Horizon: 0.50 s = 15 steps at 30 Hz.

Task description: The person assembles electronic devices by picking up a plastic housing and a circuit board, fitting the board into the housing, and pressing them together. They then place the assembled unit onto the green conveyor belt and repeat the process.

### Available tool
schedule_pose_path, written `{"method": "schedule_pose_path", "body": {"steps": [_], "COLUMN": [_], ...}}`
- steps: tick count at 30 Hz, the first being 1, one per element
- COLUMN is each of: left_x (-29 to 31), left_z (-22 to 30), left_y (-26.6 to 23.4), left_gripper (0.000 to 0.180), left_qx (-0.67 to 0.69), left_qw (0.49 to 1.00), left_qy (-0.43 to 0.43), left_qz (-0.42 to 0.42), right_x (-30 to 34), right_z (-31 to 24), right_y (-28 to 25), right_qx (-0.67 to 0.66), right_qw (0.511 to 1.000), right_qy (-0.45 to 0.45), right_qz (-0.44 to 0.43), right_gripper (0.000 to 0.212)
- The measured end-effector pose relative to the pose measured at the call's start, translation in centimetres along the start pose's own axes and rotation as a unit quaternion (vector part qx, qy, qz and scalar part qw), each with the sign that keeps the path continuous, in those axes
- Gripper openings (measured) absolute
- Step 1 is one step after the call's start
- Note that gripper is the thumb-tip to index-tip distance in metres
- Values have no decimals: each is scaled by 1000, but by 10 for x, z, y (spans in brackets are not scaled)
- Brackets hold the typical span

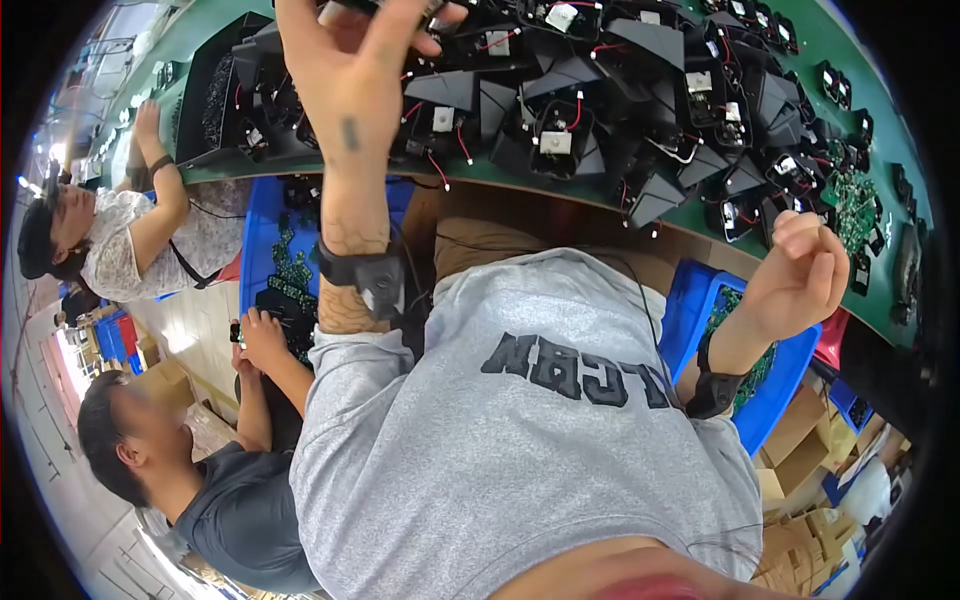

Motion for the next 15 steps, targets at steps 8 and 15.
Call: {"method": "schedule_pose_path", "body": {"steps": [8,15], "left_x": [-1,2], "left_z": [-15,-33], "left_y": [-27,-40], "left_gripper": [26,19], "left_qx": [115,157], "left_qw": [989,981], "left_qy": [-94,-112], "left_qz": [10,-5], "right_x": [27,63], "right_z": [-14,46], "right_y": [59,54], "right_qx": [105,451], "right_qw": [965,853], "right_qy": [62,-111], "right_qz": [-234,-236], "right_gripper": [18,30]}}
Point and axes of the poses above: each hand's wrist, its own x-axis away from the middle knuckle, its own y-axis out of the palm, z = x × y, the point moved 7 cm from there along -x, towards the middle knuckle, and after that the axes turned 7 degrees about z, right-handed, at the moved point
